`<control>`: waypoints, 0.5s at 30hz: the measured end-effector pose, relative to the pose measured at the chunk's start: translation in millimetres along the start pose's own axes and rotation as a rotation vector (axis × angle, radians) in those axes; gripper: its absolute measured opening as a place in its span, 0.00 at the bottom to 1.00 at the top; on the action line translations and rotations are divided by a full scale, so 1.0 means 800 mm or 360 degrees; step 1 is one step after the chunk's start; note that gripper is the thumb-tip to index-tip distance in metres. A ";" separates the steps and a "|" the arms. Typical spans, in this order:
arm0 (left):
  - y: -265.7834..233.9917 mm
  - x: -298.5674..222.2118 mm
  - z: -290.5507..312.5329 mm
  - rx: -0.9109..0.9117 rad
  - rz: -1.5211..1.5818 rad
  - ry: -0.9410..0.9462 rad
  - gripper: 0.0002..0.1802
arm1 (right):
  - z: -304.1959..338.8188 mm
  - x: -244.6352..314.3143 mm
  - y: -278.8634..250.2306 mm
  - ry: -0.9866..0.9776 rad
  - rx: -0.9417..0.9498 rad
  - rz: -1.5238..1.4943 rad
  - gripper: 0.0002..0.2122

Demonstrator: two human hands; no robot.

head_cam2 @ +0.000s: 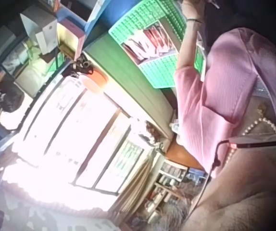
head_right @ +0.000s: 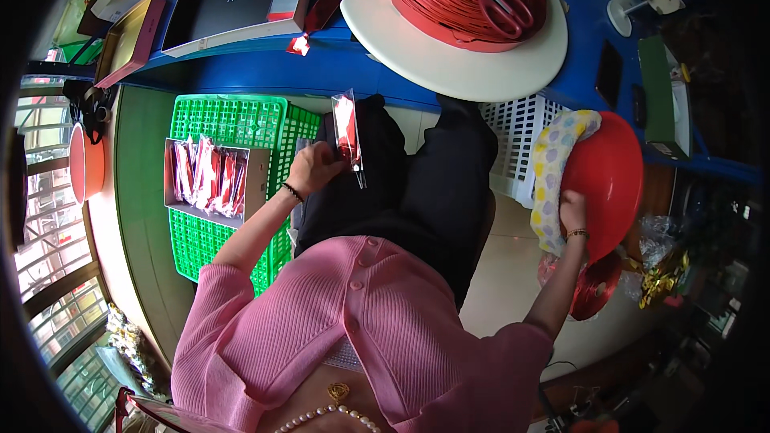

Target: Cutting lengths of red ribbon and tying them into decorative bows for packaging.

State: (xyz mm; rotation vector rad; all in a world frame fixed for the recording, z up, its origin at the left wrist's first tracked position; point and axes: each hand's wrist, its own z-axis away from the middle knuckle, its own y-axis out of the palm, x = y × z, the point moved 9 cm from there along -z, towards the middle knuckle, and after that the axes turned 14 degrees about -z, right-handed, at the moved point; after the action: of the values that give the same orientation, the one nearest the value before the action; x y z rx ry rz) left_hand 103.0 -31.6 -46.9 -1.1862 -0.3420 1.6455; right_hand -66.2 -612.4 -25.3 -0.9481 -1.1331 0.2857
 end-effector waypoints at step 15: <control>-0.016 -0.089 0.060 -0.0708 -0.0553 0.0999 0.19 | 0.048 0.108 0.024 0.0073 -0.0049 -0.0514 0.17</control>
State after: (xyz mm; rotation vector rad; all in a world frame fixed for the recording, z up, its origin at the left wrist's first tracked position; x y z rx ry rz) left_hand 69.2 -71.4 22.7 -1.7880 -0.4884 0.8542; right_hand -56.8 -527.3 19.0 -0.7794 -1.2307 -0.0156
